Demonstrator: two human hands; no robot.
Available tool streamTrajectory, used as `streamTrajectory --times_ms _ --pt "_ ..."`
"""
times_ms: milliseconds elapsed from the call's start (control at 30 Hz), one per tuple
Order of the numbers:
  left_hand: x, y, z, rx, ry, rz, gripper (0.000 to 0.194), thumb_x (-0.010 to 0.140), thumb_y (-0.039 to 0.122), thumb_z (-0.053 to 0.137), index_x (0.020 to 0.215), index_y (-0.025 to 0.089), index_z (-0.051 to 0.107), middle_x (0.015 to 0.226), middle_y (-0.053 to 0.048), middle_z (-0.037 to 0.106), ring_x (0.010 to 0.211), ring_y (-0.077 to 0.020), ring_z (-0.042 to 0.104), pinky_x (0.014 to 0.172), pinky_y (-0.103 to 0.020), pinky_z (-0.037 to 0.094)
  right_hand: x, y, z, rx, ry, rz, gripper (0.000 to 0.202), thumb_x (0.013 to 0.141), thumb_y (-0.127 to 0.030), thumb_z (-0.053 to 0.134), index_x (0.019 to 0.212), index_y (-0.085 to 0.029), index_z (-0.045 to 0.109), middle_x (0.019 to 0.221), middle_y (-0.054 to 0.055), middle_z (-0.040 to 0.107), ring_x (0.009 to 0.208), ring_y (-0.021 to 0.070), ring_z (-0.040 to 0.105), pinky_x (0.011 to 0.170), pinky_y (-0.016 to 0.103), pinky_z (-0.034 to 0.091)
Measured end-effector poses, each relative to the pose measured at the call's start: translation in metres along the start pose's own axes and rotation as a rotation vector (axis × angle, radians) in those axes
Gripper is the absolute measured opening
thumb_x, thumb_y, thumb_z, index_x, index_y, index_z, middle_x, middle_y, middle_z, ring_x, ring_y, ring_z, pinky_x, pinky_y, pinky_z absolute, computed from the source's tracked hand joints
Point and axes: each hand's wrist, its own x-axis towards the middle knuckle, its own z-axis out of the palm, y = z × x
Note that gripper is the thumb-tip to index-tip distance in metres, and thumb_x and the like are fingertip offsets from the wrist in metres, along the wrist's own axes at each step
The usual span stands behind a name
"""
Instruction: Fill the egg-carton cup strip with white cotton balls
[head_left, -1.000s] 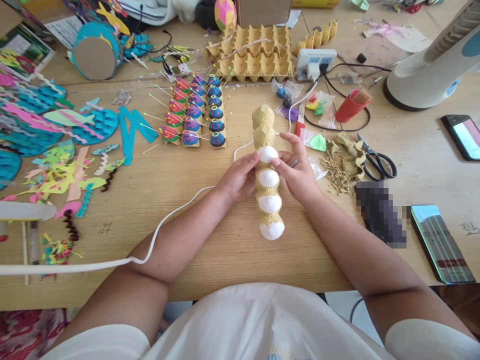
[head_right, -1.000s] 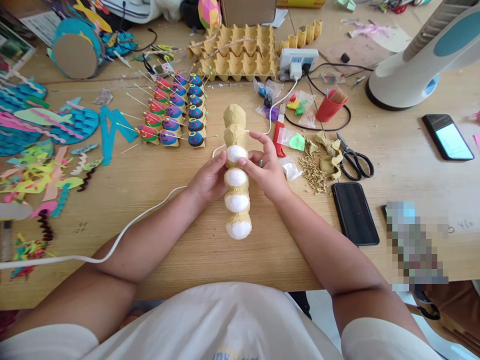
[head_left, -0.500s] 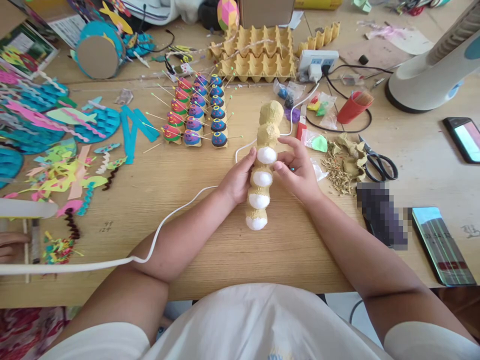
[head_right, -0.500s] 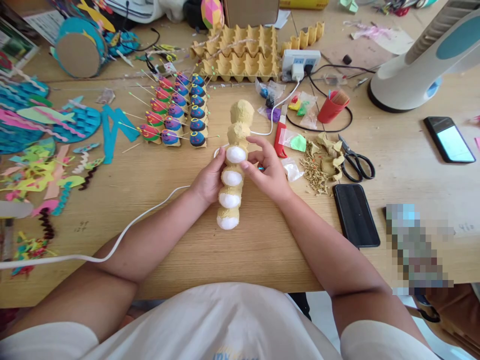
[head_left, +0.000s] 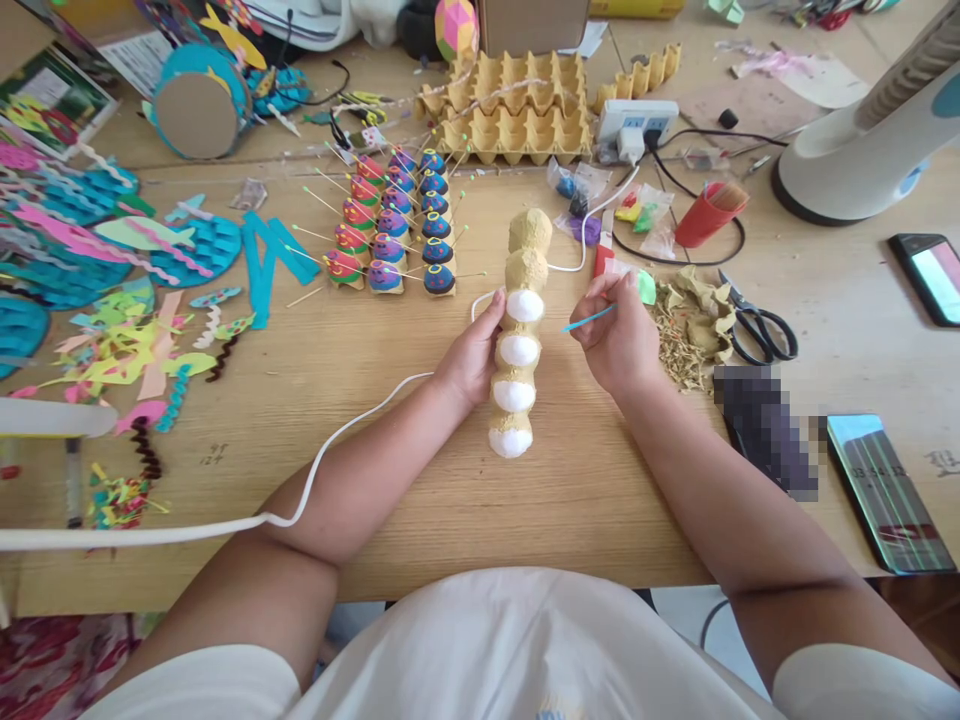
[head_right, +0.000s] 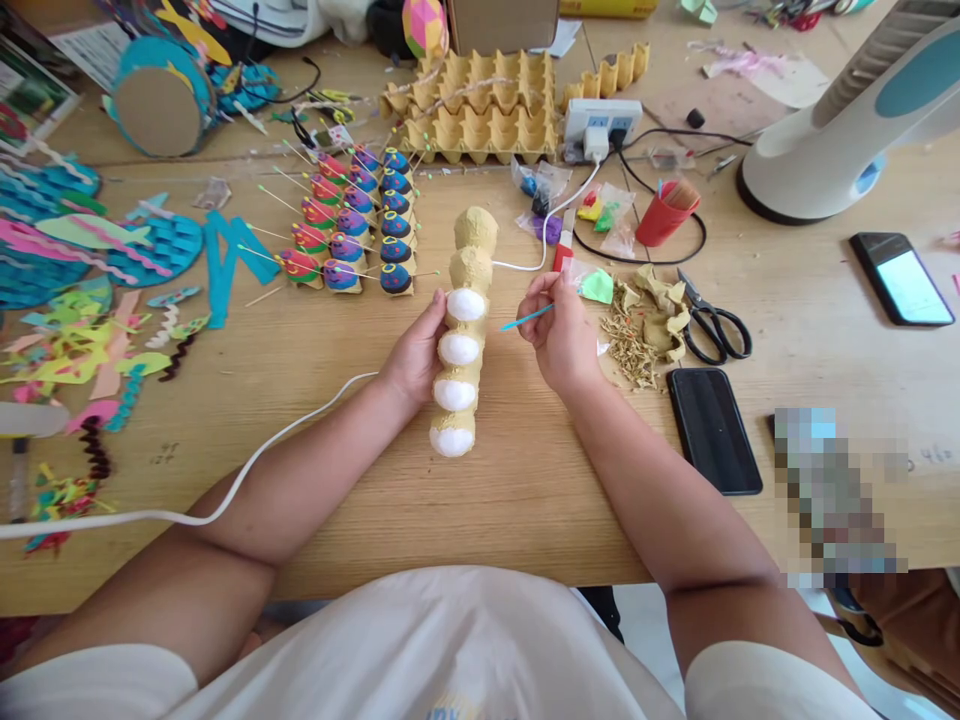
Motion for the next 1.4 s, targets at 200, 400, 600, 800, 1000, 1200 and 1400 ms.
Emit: streamTrajectory --times_ms 200,400,600,800,1000,1200,1400 --pt "0.001 -0.003 0.0 0.007 0.013 0.007 0.042 0.092 0.07 0.08 0.099 0.029 0.077 0.071 -0.004 0.071 0.066 -0.0252 0.072 0.063 -0.035 0.054 -0.011 -0.006 0.009 0.007 -0.131 -0.086 0.055 0.079 -0.071 0.096 0.09 -0.029 0.062 0.075 -0.006 0.063 0.066 0.0115 0.055 0.063 0.029 0.045" --pt "-0.002 -0.004 0.003 0.005 -0.029 -0.016 0.039 0.094 0.067 0.079 0.101 0.029 0.078 0.073 -0.004 0.073 0.065 -0.0238 0.072 0.06 -0.033 0.053 -0.013 -0.007 0.008 0.048 -0.173 -0.058 0.05 0.078 -0.065 0.098 0.092 -0.029 0.066 0.077 -0.005 0.063 0.069 0.0124 0.055 0.065 0.029 0.043" --pt "-0.007 -0.002 0.006 -0.022 -0.023 -0.073 0.037 0.094 0.063 0.081 0.101 0.026 0.078 0.074 -0.004 0.074 0.068 -0.025 0.074 0.062 -0.033 0.054 -0.013 -0.008 0.007 -0.079 -0.158 -0.047 0.053 0.072 -0.065 0.101 0.084 -0.026 0.067 0.076 -0.005 0.059 0.069 0.0122 0.044 0.066 0.03 0.037" --pt "-0.009 0.0 0.011 -0.044 -0.024 -0.065 0.035 0.097 0.055 0.083 0.094 0.021 0.075 0.071 -0.001 0.074 0.053 -0.0158 0.065 0.054 -0.026 0.05 -0.015 -0.007 0.008 -0.008 -0.134 -0.043 0.055 0.074 -0.066 0.1 0.076 -0.025 0.064 0.077 -0.004 0.056 0.073 0.0136 0.046 0.071 0.031 0.036" --pt "-0.009 -0.005 0.011 0.005 -0.042 -0.003 0.04 0.097 0.057 0.084 0.1 0.017 0.078 0.073 -0.002 0.077 0.055 -0.0149 0.068 0.057 -0.026 0.052 -0.018 -0.006 0.009 -0.172 -0.153 -0.113 0.05 0.081 -0.068 0.095 0.078 -0.026 0.068 0.082 -0.001 0.061 0.081 0.017 0.051 0.076 0.033 0.041" --pt "-0.007 -0.009 0.007 0.031 -0.03 0.051 0.042 0.094 0.058 0.087 0.099 0.018 0.078 0.075 -0.003 0.078 0.072 -0.0207 0.078 0.064 -0.027 0.057 -0.019 -0.008 0.011 -0.238 -0.147 -0.135 0.05 0.079 -0.067 0.096 0.079 -0.025 0.069 0.084 -0.001 0.062 0.083 0.0173 0.054 0.079 0.034 0.043" --pt "-0.007 -0.01 0.006 0.065 -0.033 0.09 0.045 0.09 0.059 0.091 0.096 0.018 0.077 0.08 -0.002 0.078 0.075 -0.0173 0.076 0.066 -0.026 0.055 -0.019 -0.003 0.011 -0.101 -0.139 -0.123 0.047 0.078 -0.06 0.099 0.077 -0.025 0.068 0.083 -0.002 0.06 0.081 0.0164 0.051 0.076 0.033 0.04"
